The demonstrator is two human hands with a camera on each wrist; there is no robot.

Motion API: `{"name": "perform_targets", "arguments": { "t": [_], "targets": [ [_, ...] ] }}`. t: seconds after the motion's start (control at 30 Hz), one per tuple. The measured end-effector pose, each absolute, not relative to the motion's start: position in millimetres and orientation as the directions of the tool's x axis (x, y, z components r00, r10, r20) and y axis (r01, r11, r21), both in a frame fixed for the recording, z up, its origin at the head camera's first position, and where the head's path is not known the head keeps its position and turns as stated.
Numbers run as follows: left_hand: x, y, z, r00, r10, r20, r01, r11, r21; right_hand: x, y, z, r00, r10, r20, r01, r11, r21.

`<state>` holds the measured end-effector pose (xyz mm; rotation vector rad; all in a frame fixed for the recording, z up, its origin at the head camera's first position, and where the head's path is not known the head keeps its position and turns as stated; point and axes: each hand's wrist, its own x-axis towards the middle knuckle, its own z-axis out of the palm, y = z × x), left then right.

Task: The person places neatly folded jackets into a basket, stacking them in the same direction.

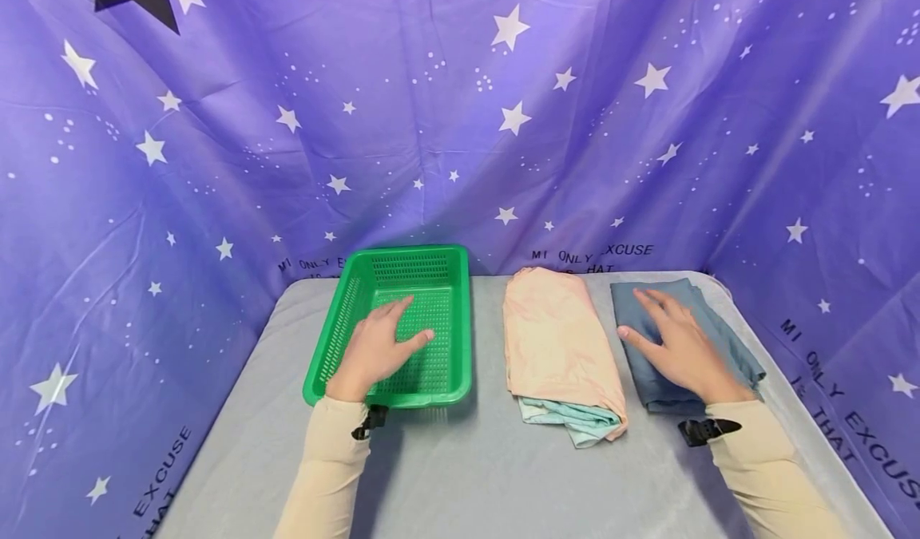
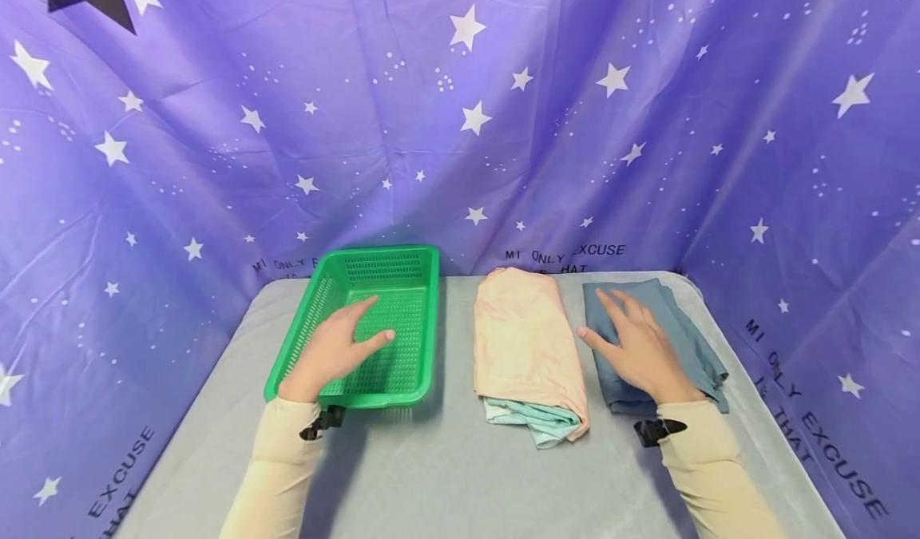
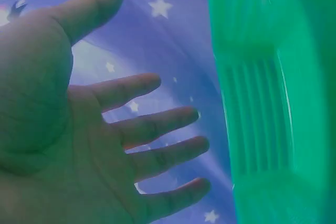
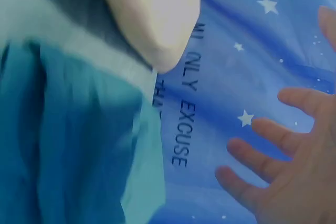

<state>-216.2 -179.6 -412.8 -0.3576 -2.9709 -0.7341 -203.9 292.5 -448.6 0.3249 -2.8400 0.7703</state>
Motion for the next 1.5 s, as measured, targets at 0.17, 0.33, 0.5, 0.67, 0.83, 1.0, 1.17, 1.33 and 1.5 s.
{"name": "perform_targets", "arguments": {
  "t": [0.17,0.33,0.5,0.67,0.83,1.0,1.17,1.33,1.5],
  "targets": [
    [-202.9,-153.4,-425.5,-0.957,0.167,0.235,0.281,0.725,0.628,-196.7,283.7,-457.1,-0.955,-0.167,0.244,-0.279,0.782,-0.557],
    [-188.7,-102.8,-446.9,-0.895,0.074,0.441,0.416,0.497,0.761,-191.3,276.1,-470.7,-0.955,-0.124,0.269,-0.277,0.693,-0.665],
    [-175.0,-54.3,-463.6,-0.839,0.077,0.539,0.538,0.274,0.797,-189.4,268.3,-483.5,-0.968,-0.040,0.247,-0.221,0.604,-0.766],
    [-172.2,-26.4,-480.0,-0.868,0.111,0.485,0.497,0.185,0.848,-189.6,259.3,-492.0,-0.991,-0.029,0.129,-0.122,0.569,-0.813],
    [-181.0,-9.8,-502.1,-0.943,0.045,0.331,0.331,0.251,0.910,-194.5,248.6,-498.7,-0.999,-0.053,0.014,-0.041,0.553,-0.832],
    [-196.5,1.9,-517.8,-0.975,-0.102,0.199,0.139,0.418,0.898,-203.7,243.2,-502.4,-0.994,-0.055,-0.094,0.052,0.521,-0.852],
    [-211.1,9.4,-522.9,-0.984,-0.157,0.085,0.005,0.455,0.891,-216.4,244.3,-507.8,-0.985,-0.060,-0.162,0.115,0.476,-0.872],
    [-223.4,14.5,-526.0,-0.989,-0.149,-0.016,-0.076,0.402,0.913,-229.5,244.6,-514.0,-0.970,-0.073,-0.232,0.185,0.400,-0.898],
    [-233.7,18.1,-531.1,-0.986,-0.156,-0.065,-0.123,0.395,0.911,-238.0,244.9,-520.9,-0.955,-0.065,-0.288,0.248,0.353,-0.902]
  ]
}}
